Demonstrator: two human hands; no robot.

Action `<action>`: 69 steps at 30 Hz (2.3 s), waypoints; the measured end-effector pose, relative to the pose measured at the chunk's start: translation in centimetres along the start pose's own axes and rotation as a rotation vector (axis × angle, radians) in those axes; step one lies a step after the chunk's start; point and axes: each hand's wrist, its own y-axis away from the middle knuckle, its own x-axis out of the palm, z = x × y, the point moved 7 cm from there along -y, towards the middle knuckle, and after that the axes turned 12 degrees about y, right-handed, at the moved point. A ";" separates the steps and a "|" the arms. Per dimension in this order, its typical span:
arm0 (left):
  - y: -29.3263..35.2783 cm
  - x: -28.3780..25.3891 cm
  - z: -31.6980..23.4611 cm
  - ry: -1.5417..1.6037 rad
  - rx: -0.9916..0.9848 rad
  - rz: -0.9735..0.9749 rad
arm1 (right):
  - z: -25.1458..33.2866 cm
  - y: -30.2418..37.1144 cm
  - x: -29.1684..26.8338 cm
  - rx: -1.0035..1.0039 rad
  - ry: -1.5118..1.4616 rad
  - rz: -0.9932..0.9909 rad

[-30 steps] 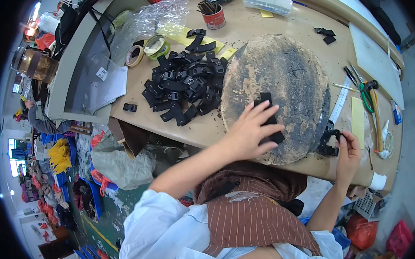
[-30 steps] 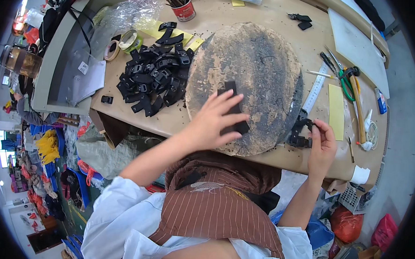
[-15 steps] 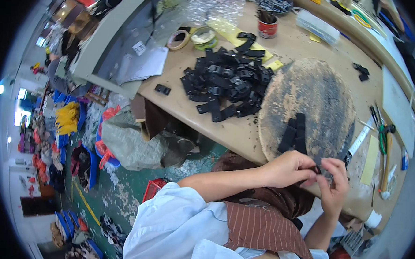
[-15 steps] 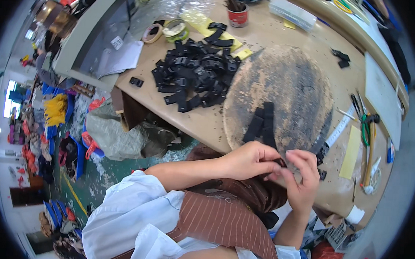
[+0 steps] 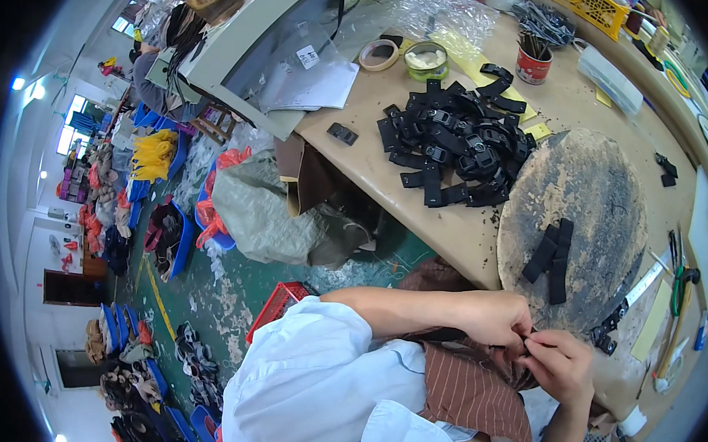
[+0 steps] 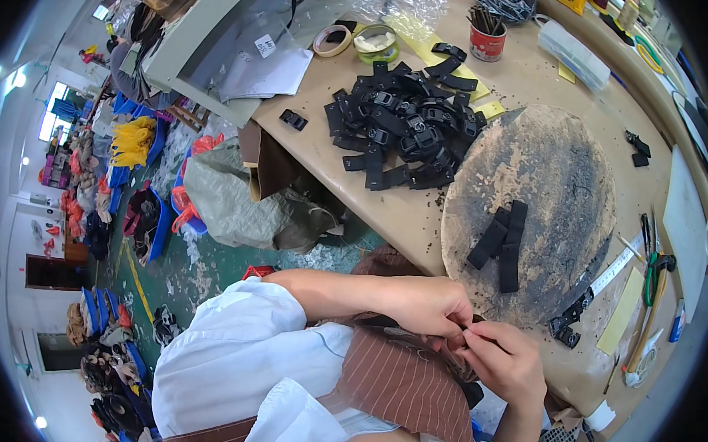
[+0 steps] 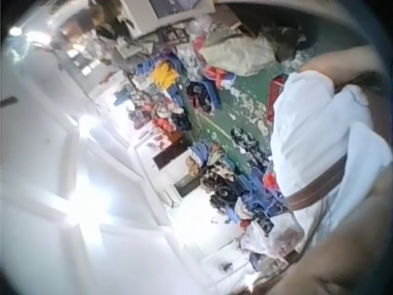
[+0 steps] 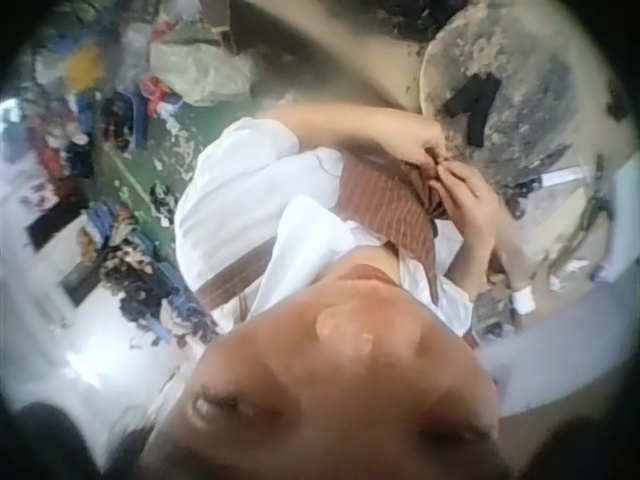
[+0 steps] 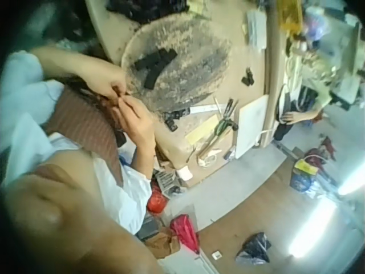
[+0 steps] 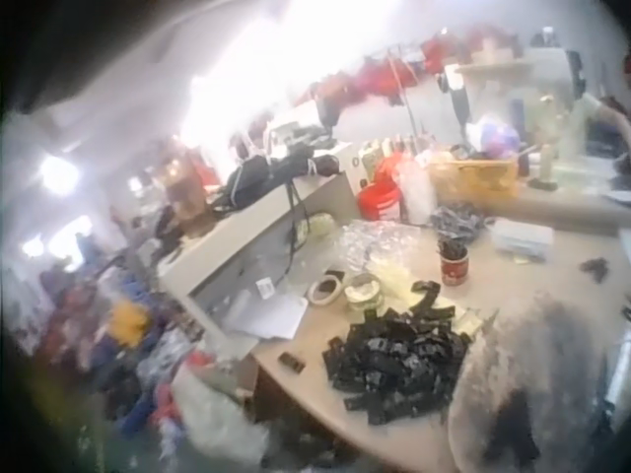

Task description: The person assembles black plastic buckles by hand, inserting the metal slider into the strap and securing it. They handle the components one at a time, inspecting the fit, and place the finished buckles into a clear plastic bag on the table.

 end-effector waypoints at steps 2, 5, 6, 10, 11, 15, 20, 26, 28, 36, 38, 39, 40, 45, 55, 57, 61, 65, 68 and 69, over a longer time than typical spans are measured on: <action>0.3 -0.7 0.1 -0.070 -0.052 -0.076 | -0.3 -0.1 0.3 0.023 0.021 -0.029; 0.1 -2.3 -0.2 0.158 0.160 -0.248 | -1.0 0.2 0.0 0.095 0.086 -0.198; 0.0 -2.9 -0.5 0.290 0.232 -0.290 | -1.2 0.4 -0.2 0.125 0.114 -0.276; -1.6 -2.5 0.1 0.665 0.569 -0.311 | -1.6 2.0 1.2 0.330 0.165 -0.518; -1.9 -2.4 0.4 0.683 0.537 -0.320 | -1.6 2.2 1.5 0.352 0.157 -0.520; -1.2 -2.2 -0.2 0.630 0.475 -0.335 | -2.0 2.2 1.1 0.337 -0.010 -0.437; -0.1 -2.3 -1.5 0.108 0.480 -0.308 | -3.7 2.9 0.2 0.463 -0.437 -0.337; 1.1 -0.9 -2.2 -0.145 0.382 -0.252 | -3.1 2.3 -0.6 0.270 -0.398 0.000; 0.8 -0.6 -2.2 -0.209 0.356 -0.234 | -3.1 2.7 -0.7 0.216 -0.318 -0.014; 0.2 0.5 -1.3 -0.335 0.285 -0.154 | -0.4 2.8 -1.3 0.042 -0.109 -0.054; 0.1 0.5 -1.3 -0.360 0.282 -0.181 | -0.5 2.8 -1.3 0.053 -0.099 -0.066; 0.0 0.5 -1.3 -0.372 0.280 -0.195 | -0.6 2.8 -1.3 0.057 -0.095 -0.072; -0.2 0.6 -1.5 -0.385 0.294 -0.193 | -0.7 3.0 -1.4 0.056 -0.098 -0.090; -2.5 0.5 -0.4 0.059 0.029 0.053 | -1.3 4.4 -2.0 0.029 -0.257 -0.247; -4.9 -1.6 -7.8 -1.399 0.743 -0.414 | -6.1 8.7 -1.4 0.494 -1.031 -0.556; -4.4 -2.9 -8.1 -1.216 0.711 -0.539 | -6.8 9.5 -0.5 0.640 -0.965 -0.547; -3.4 -4.0 -8.0 -0.615 0.658 -0.659 | -6.8 8.4 -1.1 0.583 -0.892 -0.588; -4.6 -3.6 -5.0 -0.090 0.581 -0.553 | -4.9 5.3 -2.3 0.334 -0.767 -0.535; -5.1 -2.3 -3.8 0.174 0.555 -0.425 | -5.0 4.2 -2.3 0.328 -0.546 -0.513; -5.0 -2.2 -3.4 0.173 0.542 -0.440 | -5.3 4.3 -2.4 0.336 -0.486 -0.517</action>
